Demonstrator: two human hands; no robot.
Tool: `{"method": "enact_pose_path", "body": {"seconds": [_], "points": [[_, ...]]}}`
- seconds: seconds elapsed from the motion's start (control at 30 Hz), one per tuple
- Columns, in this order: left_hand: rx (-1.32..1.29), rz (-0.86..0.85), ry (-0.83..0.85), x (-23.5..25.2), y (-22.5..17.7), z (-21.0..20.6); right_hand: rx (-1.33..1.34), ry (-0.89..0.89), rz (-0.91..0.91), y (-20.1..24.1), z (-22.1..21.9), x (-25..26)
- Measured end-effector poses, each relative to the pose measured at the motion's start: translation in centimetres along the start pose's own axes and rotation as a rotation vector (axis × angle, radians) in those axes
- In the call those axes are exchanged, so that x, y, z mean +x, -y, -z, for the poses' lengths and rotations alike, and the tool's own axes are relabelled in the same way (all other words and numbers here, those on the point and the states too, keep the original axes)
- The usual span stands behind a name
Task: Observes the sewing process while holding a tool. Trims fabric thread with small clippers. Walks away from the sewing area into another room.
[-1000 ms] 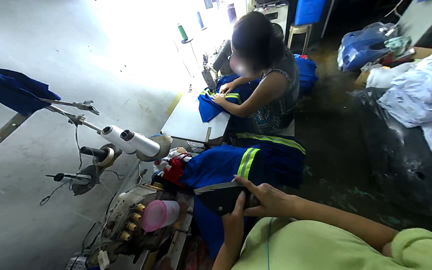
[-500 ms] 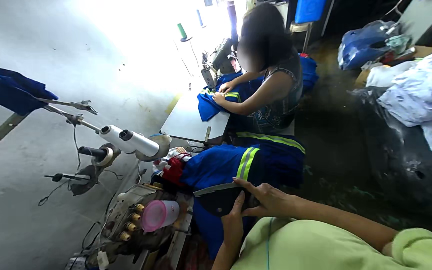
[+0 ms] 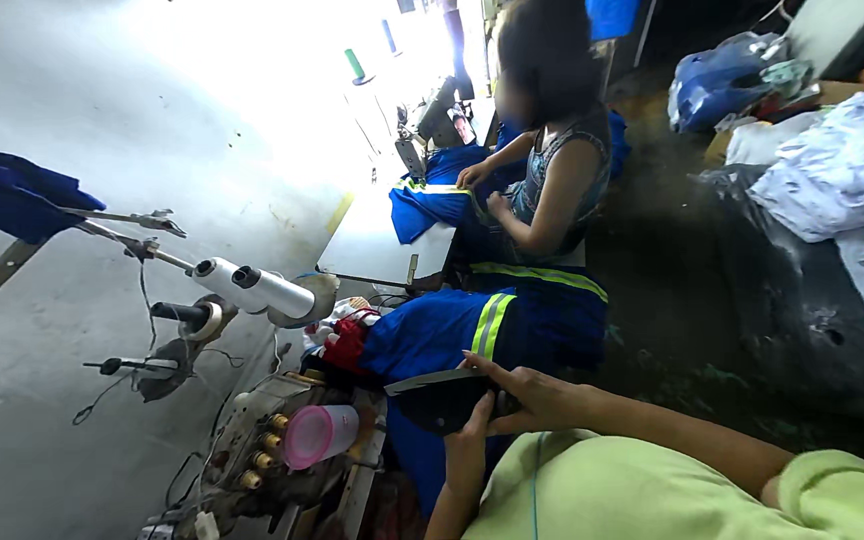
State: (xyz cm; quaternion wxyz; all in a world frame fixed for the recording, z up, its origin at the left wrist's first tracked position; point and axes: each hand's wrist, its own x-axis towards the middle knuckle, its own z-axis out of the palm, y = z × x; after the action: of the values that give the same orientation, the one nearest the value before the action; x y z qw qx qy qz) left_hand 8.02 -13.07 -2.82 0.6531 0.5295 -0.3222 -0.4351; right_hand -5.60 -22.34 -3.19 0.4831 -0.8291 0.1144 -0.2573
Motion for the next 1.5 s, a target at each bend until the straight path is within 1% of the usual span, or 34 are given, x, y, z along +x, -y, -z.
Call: {"method": "enact_pose_path", "body": {"seconds": [0.17,0.33,0.53,0.63,0.77,0.9,1.03,1.13,1.3,1.5], "points": [[0.057,0.005,-0.030,-0.3,-0.3,-0.2,0.009,-0.003,-0.046,0.5,-0.2,-0.1],[0.047,0.021,-0.075,-0.3,-0.4,-0.4,-0.032,-0.028,-0.039,0.3,-0.6,-0.3],[0.022,0.010,-0.088,-0.2,-0.4,-0.7,-0.147,-0.050,-0.051,0.5,-0.5,-0.4],[0.002,-0.022,-0.068,0.0,-0.1,-0.7,-0.188,-0.053,-0.030,0.5,-0.2,-0.4],[0.031,-0.059,-0.028,0.0,0.0,-0.5,-0.106,-0.013,-0.072,0.7,0.2,-0.3],[-0.020,-0.051,0.000,-0.2,0.1,-0.4,-0.012,0.004,-0.057,0.4,0.2,-0.3],[-0.052,-0.068,0.061,-0.3,0.1,0.0,0.034,0.024,-0.049,0.3,0.5,-0.3],[0.000,-0.093,0.095,-0.1,0.3,0.3,0.040,0.027,-0.062,0.4,0.6,-0.4],[0.064,-0.047,0.007,-0.3,0.0,0.1,-0.012,0.024,-0.084,0.3,0.2,-0.5],[0.018,-0.017,-0.024,-0.3,-0.2,-0.4,-0.099,-0.004,-0.097,0.6,0.3,-0.4]]}}
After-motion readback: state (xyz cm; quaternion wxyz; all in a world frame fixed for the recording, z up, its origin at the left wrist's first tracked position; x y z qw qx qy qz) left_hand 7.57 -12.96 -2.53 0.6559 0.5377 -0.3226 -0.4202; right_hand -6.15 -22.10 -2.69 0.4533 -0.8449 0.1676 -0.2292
